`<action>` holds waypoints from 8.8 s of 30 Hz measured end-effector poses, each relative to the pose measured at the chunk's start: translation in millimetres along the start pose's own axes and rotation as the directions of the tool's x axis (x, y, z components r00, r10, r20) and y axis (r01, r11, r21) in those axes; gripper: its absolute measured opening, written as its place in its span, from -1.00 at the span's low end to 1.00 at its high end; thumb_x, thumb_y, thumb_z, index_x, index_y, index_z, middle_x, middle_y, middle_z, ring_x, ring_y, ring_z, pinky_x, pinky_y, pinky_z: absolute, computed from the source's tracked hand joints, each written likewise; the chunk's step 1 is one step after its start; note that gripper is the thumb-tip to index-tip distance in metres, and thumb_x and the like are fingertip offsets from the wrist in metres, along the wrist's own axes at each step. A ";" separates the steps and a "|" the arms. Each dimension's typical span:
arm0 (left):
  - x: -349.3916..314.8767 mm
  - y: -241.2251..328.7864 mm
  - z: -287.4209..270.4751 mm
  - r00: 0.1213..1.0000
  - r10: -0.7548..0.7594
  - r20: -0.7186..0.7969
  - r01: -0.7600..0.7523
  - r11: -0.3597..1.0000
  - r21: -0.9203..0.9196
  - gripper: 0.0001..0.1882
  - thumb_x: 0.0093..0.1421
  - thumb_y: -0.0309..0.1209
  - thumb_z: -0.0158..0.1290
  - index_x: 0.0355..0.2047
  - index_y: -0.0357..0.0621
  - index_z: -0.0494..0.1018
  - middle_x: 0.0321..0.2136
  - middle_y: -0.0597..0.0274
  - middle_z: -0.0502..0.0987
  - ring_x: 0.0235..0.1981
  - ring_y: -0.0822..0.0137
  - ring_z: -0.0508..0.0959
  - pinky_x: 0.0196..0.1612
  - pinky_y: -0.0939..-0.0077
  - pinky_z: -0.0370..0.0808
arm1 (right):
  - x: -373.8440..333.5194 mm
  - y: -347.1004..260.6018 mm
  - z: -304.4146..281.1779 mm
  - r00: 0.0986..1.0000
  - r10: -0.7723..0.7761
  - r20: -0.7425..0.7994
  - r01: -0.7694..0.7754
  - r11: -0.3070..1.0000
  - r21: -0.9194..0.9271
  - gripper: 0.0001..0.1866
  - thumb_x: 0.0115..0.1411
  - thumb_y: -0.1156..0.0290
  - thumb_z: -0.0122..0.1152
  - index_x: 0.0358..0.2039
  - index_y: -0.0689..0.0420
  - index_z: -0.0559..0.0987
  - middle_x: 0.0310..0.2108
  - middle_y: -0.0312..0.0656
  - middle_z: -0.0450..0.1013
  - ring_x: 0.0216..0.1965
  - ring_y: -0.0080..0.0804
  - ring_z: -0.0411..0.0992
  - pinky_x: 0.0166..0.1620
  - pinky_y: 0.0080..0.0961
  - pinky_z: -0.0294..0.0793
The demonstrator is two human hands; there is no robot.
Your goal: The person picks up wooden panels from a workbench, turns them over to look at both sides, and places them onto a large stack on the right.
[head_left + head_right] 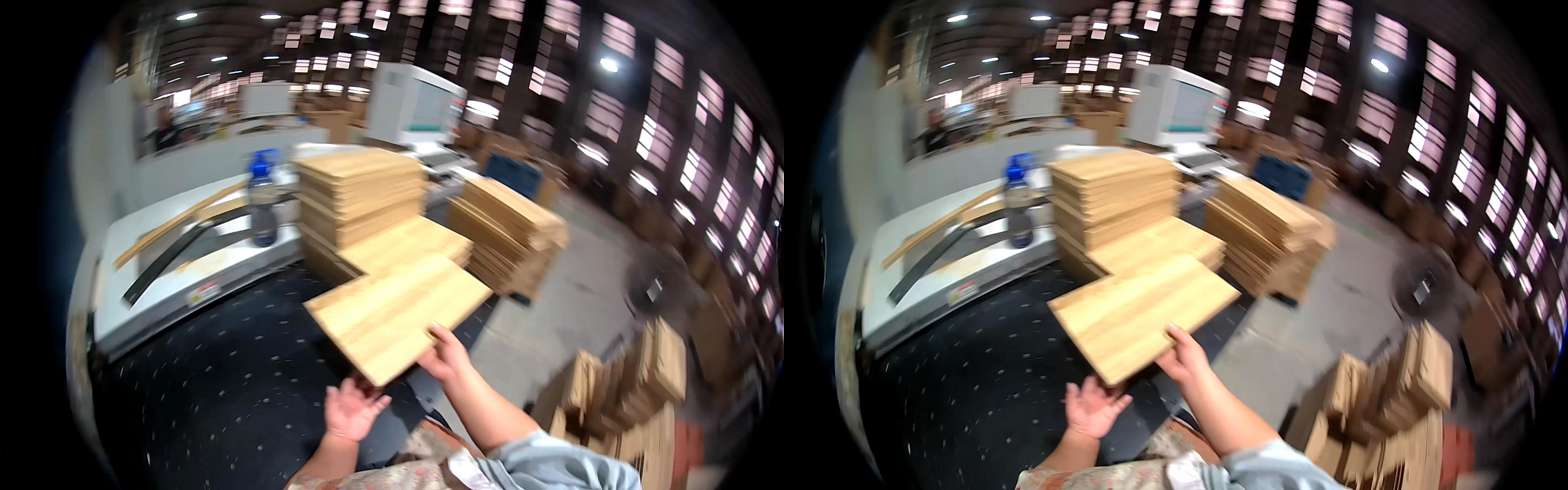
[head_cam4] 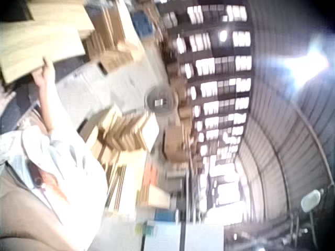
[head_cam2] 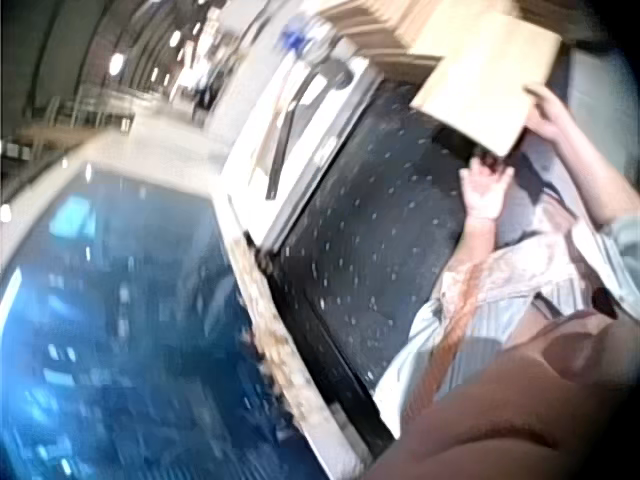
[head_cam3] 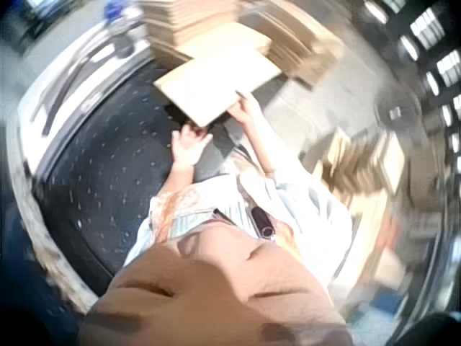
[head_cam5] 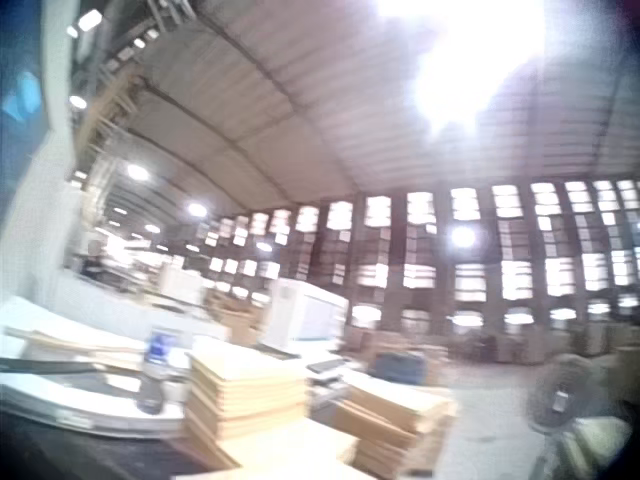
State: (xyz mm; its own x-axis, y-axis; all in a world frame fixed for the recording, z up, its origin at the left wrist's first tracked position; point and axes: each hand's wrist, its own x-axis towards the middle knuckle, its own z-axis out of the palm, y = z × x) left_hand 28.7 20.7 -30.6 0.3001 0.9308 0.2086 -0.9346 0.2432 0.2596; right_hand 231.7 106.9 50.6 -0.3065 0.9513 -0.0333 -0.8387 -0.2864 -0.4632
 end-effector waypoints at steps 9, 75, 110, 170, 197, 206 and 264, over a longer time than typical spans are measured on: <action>-20.9 50.2 -45.7 0.974 0.184 -0.135 -0.167 0.977 0.131 -0.23 0.09 -0.04 0.04 0.20 -0.15 0.04 0.15 0.05 0.19 0.11 0.05 0.27 0.14 0.16 0.21 | -23.4 61.7 -2.8 1.000 -0.023 -0.008 0.020 0.962 -0.274 -0.54 -0.02 0.58 0.14 -0.03 0.20 0.38 -0.13 -0.10 0.42 -0.09 -0.21 0.39 -0.05 -0.12 0.39; -195.6 57.3 22.0 0.750 0.469 -0.465 -0.334 0.877 0.346 -0.21 0.16 0.26 -0.36 0.19 -0.06 0.13 0.16 0.08 0.20 0.14 0.05 0.23 0.16 0.12 0.17 | -98.7 93.2 -42.4 0.920 0.338 0.200 -0.267 0.912 -0.311 -0.49 -0.03 0.58 0.21 -0.01 0.20 0.37 -0.11 -0.13 0.40 -0.10 -0.30 0.39 -0.11 -0.39 0.43; -219.0 71.8 90.0 0.932 0.112 0.344 0.016 -0.963 0.270 -0.67 -0.01 -0.41 -0.01 -0.19 0.10 0.53 -0.02 0.26 0.42 0.13 0.25 0.29 0.21 0.19 0.11 | -109.2 95.0 -55.0 0.890 0.376 0.259 -0.370 0.926 -0.073 -0.32 0.05 0.38 0.16 0.16 0.26 0.12 0.07 0.01 0.26 0.01 -0.01 0.32 -0.04 0.03 0.38; -176.2 144.2 15.6 0.451 0.882 -0.133 -0.291 0.286 0.913 -0.39 -0.03 -0.11 0.24 -0.09 -0.26 0.31 -0.21 0.21 0.47 -0.17 0.40 0.45 -0.07 0.49 0.37 | -105.4 129.4 -42.8 0.975 0.137 0.172 0.132 0.260 -0.957 -0.85 0.05 0.56 0.17 -0.32 0.25 0.53 -0.45 -0.27 0.46 -0.47 -0.64 0.36 -0.36 -0.69 0.38; -167.0 143.9 27.9 0.494 0.846 -0.200 -0.271 0.368 0.889 -0.58 0.18 -0.26 0.04 -0.04 -0.24 0.27 -0.13 0.11 0.44 -0.12 0.28 0.46 -0.06 0.38 0.42 | -106.4 126.8 -36.4 0.971 0.145 0.191 0.151 0.252 -0.956 -0.85 0.09 0.56 0.12 -0.29 0.27 0.51 -0.47 -0.32 0.45 -0.44 -0.66 0.37 -0.31 -0.70 0.38; -173.7 145.2 27.5 0.480 0.860 -0.175 -0.203 0.304 0.931 -0.50 0.20 -0.29 0.00 0.06 -0.27 0.16 0.00 0.07 0.34 0.01 0.25 0.36 0.06 0.36 0.29 | -105.0 123.0 -27.9 0.975 0.135 0.179 0.156 0.165 -0.974 -0.80 0.02 0.48 0.16 -0.30 0.24 0.53 -0.44 -0.14 0.46 -0.46 -0.45 0.43 -0.32 -0.58 0.43; -215.2 162.2 13.1 0.696 0.704 -0.143 0.713 -0.654 0.253 -0.17 0.01 -0.11 0.12 0.13 -0.45 0.07 0.18 -0.21 0.06 0.25 -0.08 -0.02 0.27 0.19 -0.05 | -82.2 118.0 4.6 0.863 0.418 0.284 -0.436 0.900 0.002 -0.44 0.13 0.47 -0.07 0.12 0.41 0.09 0.09 0.10 0.22 0.10 -0.03 0.24 0.11 -0.05 0.23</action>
State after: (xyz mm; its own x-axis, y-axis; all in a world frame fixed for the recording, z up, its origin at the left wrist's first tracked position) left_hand -185.0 -143.8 -21.1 -0.4762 0.8579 0.1929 0.8733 0.4358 0.2177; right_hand 155.9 -5.6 2.8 -0.7426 0.6691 0.0290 -0.6220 -0.6731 -0.4000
